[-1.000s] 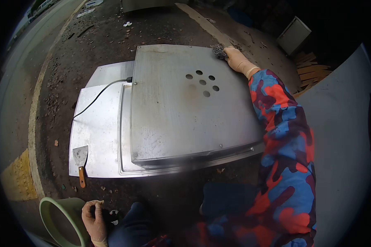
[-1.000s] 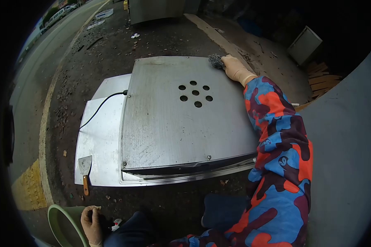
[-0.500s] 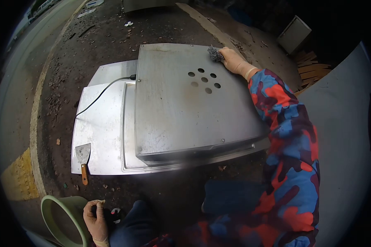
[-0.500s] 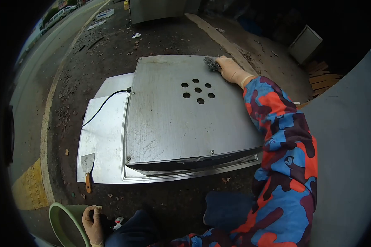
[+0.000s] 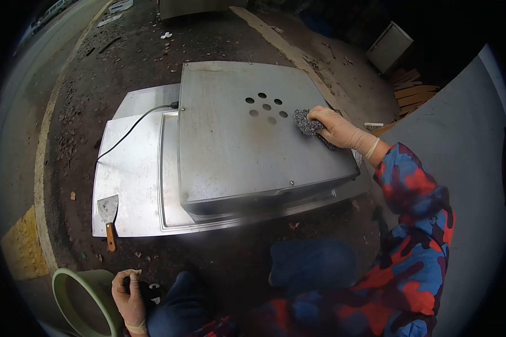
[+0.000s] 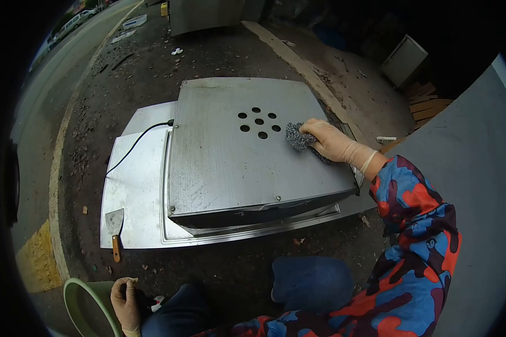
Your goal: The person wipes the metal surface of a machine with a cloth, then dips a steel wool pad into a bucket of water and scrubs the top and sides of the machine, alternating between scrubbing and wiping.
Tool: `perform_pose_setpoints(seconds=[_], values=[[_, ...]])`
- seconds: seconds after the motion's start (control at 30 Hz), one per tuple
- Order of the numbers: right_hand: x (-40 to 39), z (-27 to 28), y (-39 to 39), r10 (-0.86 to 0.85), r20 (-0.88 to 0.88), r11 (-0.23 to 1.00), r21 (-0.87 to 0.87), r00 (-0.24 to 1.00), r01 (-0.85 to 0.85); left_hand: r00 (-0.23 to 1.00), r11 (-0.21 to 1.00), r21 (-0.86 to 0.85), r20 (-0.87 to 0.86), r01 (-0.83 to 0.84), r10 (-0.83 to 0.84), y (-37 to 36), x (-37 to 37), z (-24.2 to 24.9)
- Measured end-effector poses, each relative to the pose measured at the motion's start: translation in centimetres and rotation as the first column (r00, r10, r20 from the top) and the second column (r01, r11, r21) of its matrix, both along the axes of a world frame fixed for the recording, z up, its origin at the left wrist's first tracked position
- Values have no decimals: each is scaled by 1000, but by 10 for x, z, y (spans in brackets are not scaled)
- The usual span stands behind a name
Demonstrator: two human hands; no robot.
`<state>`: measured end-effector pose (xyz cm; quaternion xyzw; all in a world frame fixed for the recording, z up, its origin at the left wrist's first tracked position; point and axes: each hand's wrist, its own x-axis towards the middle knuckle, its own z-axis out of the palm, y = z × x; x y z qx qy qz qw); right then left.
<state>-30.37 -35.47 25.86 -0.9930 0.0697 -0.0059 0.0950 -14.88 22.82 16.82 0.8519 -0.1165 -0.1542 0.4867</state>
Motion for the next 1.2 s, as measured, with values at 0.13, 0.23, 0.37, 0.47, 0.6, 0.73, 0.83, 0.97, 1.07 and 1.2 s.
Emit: perform_pose_setpoints(seconds=[0.13, 0.23, 0.37, 0.47, 0.6, 0.73, 0.83, 0.97, 1.07, 1.2], values=[[62, -31, -74, -39, 150, 991, -120, 988, 58, 999, 999, -42, -2, -35, 35, -5, -2, -2], [138, -47, -126, -183, 193, 936, -266, 964, 231, 999, 996, -76, -31, -39, 37, -12, -4, 0], [183, -52, -152, -490, 195, 798, -290, 849, 528, 991, 986, 166, 120, 30, -51, -19, -6, 6], [158, -49, -139, -401, 172, 854, -284, 900, 435, 990, 987, -106, -81, -123, 115, -17, -7, -12], [56, -30, -85, -180, 100, 958, -207, 979, 198, 992, 990, -96, -81, -99, 92, -11, 0, -14], [-14, -6, -23, -194, 45, 979, -53, 980, 196, 998, 998, -58, 55, -15, 19, -17, 0, -3], [6, -16, -53, -204, 94, 973, -85, 974, 212, 995, 984, -156, 14, -92, 95, -21, 1, -3], [102, -42, -145, -322, 162, 890, -284, 933, 357, 992, 999, 34, 128, -13, 8, -22, 3, 0], [150, -48, -179, -507, 186, 783, -308, 841, 541, 994, 999, 24, 97, -46, 44, -27, 0, 0], [134, -53, -192, -461, 179, 810, -314, 869, 495, 997, 996, -69, 58, -55, 59, -25, -1, -4]])
